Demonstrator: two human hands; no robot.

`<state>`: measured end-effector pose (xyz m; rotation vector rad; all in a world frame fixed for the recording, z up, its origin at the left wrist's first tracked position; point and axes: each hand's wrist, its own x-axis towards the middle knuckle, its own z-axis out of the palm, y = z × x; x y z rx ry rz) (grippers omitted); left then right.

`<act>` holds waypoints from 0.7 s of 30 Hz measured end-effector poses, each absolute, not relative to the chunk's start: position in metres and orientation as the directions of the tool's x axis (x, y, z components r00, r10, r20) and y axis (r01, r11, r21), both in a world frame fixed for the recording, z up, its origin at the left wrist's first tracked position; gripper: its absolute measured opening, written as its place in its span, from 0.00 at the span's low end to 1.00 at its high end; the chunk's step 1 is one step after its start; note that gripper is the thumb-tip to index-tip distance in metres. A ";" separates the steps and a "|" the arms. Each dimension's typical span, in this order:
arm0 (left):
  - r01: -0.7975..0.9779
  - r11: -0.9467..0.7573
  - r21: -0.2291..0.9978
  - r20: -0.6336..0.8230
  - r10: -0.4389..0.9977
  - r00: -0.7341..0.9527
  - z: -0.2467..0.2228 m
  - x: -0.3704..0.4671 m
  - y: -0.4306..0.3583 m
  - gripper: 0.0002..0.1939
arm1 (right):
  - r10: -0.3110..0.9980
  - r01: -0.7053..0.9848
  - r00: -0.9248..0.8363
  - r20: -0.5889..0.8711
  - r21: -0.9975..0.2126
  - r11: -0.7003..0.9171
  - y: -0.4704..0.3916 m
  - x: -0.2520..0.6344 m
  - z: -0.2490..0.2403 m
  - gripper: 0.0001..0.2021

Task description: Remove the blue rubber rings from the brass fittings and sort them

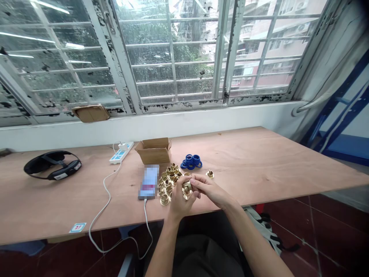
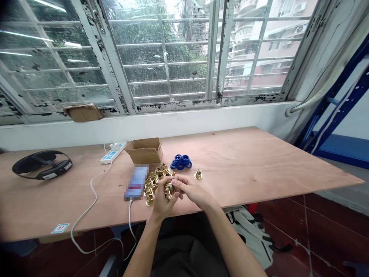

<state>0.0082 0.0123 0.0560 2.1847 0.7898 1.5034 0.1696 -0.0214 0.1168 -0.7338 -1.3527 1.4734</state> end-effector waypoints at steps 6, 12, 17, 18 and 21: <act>0.255 -0.818 0.516 0.766 0.573 0.289 0.056 0.009 0.013 0.20 | 0.901 -0.253 -0.404 0.156 -0.966 0.054 -0.021 0.176 0.117 0.21; 0.296 -0.837 0.460 0.767 0.543 0.342 0.055 0.011 0.012 0.21 | 0.866 -0.215 -0.483 0.129 -0.976 0.025 -0.020 0.192 0.112 0.19; 0.313 -0.858 0.408 0.774 0.507 0.380 0.056 0.012 0.011 0.19 | 0.837 -0.158 -0.529 0.137 -0.985 0.062 -0.018 0.201 0.110 0.19; 0.317 -0.856 0.409 0.774 0.509 0.377 0.057 0.012 0.011 0.18 | 0.834 -0.162 -0.531 0.147 -0.984 0.071 -0.018 0.202 0.110 0.18; 0.311 -0.847 0.431 0.772 0.524 0.359 0.058 0.012 0.011 0.18 | 0.835 -0.200 -0.518 0.185 -0.975 0.091 -0.016 0.200 0.105 0.18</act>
